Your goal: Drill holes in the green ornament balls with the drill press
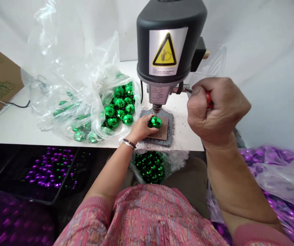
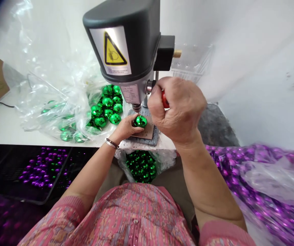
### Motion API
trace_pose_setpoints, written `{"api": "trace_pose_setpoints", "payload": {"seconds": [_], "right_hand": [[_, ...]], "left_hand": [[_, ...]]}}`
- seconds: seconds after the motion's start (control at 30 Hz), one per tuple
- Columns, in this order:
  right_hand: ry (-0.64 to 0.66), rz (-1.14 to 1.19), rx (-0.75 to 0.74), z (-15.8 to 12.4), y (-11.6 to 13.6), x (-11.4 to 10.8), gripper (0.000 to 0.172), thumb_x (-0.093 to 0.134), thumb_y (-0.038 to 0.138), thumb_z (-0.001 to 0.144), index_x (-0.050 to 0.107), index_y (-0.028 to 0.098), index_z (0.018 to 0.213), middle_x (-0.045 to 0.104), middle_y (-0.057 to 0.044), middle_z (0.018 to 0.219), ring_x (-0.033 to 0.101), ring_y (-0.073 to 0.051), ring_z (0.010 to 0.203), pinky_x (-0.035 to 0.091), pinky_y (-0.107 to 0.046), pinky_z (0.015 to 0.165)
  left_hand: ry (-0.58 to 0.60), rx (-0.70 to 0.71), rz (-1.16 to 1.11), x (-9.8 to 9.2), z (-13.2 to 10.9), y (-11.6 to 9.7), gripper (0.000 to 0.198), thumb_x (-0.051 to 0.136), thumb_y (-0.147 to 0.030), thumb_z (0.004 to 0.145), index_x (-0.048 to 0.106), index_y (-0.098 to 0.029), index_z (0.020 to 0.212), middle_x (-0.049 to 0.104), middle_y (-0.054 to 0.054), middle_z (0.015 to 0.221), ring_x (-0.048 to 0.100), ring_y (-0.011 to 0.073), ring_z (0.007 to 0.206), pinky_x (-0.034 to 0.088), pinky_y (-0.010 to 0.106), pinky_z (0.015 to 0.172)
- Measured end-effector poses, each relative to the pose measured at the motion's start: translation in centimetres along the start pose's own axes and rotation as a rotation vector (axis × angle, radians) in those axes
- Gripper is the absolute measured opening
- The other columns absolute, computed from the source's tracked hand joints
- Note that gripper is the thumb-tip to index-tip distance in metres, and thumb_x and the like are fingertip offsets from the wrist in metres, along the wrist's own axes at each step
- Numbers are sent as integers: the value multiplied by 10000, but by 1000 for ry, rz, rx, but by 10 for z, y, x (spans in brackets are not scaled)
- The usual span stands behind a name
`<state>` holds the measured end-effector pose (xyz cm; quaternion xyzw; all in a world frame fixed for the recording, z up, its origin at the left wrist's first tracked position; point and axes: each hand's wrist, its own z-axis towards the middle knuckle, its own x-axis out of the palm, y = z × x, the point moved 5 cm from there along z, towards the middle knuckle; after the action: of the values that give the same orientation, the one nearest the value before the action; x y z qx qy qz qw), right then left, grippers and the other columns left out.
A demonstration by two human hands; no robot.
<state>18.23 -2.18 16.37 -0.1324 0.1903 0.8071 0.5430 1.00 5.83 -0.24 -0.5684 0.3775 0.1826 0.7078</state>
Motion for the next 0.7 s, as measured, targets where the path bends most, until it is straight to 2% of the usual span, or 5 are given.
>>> {"api": "trace_pose_setpoints", "payload": {"seconds": [0.1,0.27,0.4,0.57,0.7], "right_hand": [[38,0,-5,-9,-2,3,230,419,314,943,636,249,905,624,-38,785,592,-175,790,434,-327,733],[-46,12,-138,-22,4,1,200,438,246,906,633,255,948,608,-17,718,546,-167,682,412,-340,679],[-31,-37,-119,-28,4,3,223,428,232,897,634,259,978,605,-14,705,539,-169,678,416,-342,689],[-138,14,-185,-34,7,3,205,478,186,861,624,228,1000,621,-11,718,527,-157,653,392,-333,661],[-135,-24,-151,-39,5,7,199,470,202,872,626,234,991,618,-18,727,531,-156,653,385,-334,662]], "left_hand": [[-4,3,0,0,-1,-1,688,805,-273,685,612,-156,1335,683,119,1277,635,291,1179,478,408,1055],[-19,4,11,0,-1,0,682,809,-272,683,618,-164,1328,692,104,1244,635,281,1174,472,389,1061],[-10,15,14,1,-1,1,678,807,-262,689,614,-158,1331,689,108,1254,632,279,1177,474,384,1053],[-9,28,25,-1,-1,-2,642,803,-280,699,628,-151,1303,695,114,1232,644,286,1136,500,385,1003],[-22,40,20,0,-2,-2,621,800,-288,701,638,-164,1288,702,107,1202,649,284,1116,500,387,998]]}}
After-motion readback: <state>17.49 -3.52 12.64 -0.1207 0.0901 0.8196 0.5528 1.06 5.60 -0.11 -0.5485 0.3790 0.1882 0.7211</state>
